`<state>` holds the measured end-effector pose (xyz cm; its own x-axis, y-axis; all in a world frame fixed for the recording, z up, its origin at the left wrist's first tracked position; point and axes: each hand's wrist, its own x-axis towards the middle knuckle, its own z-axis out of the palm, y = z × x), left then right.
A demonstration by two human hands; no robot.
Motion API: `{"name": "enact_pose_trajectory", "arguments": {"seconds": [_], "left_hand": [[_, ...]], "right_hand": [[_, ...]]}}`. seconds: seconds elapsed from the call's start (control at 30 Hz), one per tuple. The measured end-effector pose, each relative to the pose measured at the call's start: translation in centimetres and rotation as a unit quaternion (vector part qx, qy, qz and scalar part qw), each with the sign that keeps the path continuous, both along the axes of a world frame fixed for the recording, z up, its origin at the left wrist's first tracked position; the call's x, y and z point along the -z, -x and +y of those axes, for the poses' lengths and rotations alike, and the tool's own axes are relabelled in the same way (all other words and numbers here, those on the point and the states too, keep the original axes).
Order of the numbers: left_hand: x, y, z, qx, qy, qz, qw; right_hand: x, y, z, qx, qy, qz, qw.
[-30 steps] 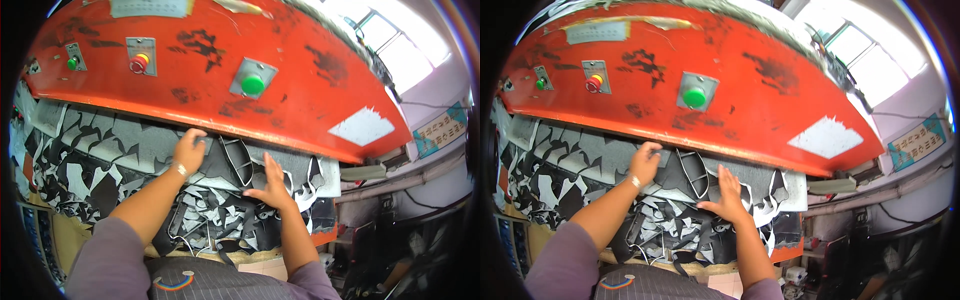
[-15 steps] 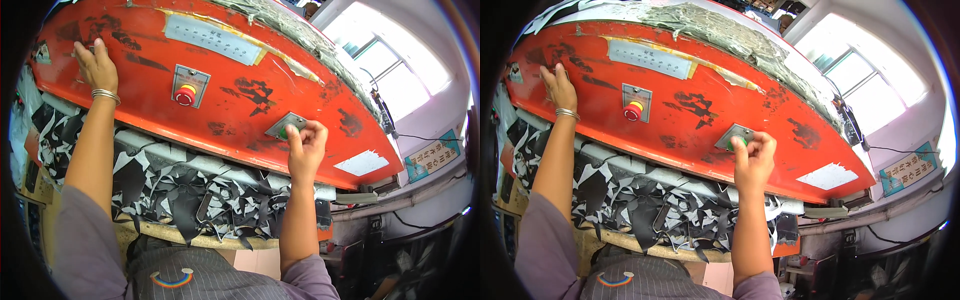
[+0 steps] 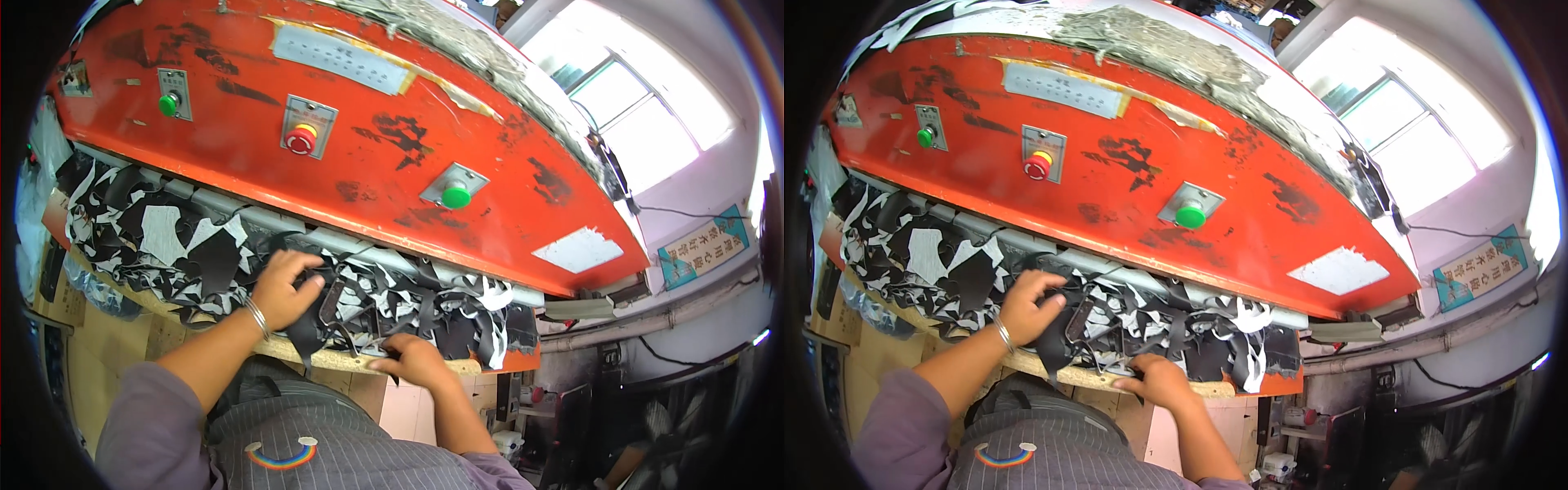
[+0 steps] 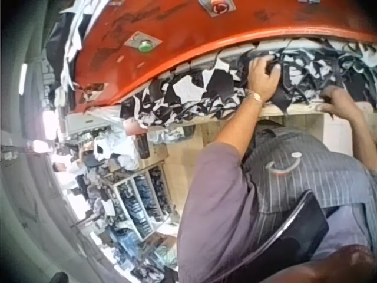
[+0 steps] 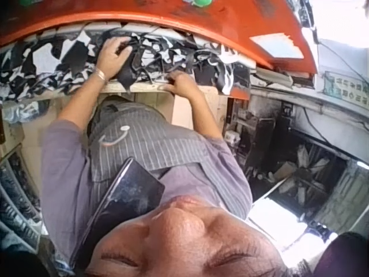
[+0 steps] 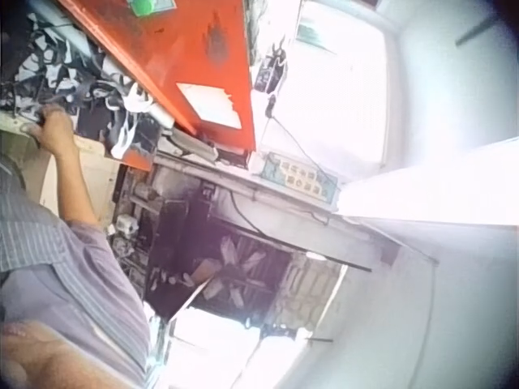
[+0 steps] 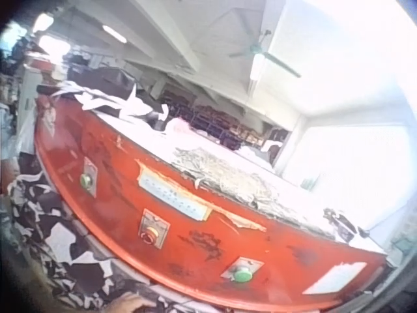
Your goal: Using a hydraulic clicker press and metal die molds to cut shoe upper components from leather sheets.
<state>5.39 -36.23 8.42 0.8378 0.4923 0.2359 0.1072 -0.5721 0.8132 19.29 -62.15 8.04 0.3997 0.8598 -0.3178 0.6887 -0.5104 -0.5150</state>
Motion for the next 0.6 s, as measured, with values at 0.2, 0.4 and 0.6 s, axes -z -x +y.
{"name": "enact_pose_trajectory", "arguments": {"seconds": [0.2,0.4,0.6], "left_hand": [[6.0,-0.2,-5.0,0.119,-0.016,0.092,0.988],[5.2,-0.6,-5.2,0.143,0.016,0.154,0.977],[7.5,0.6,-6.0,0.134,0.042,0.089,0.986]], "right_hand": [[0.6,1.5,-0.4,0.061,-0.004,-0.087,0.994],[0.5,0.5,-1.1,0.04,-0.003,-0.095,0.995],[0.6,-4.4,0.3,0.107,-0.009,0.044,0.993]]}}
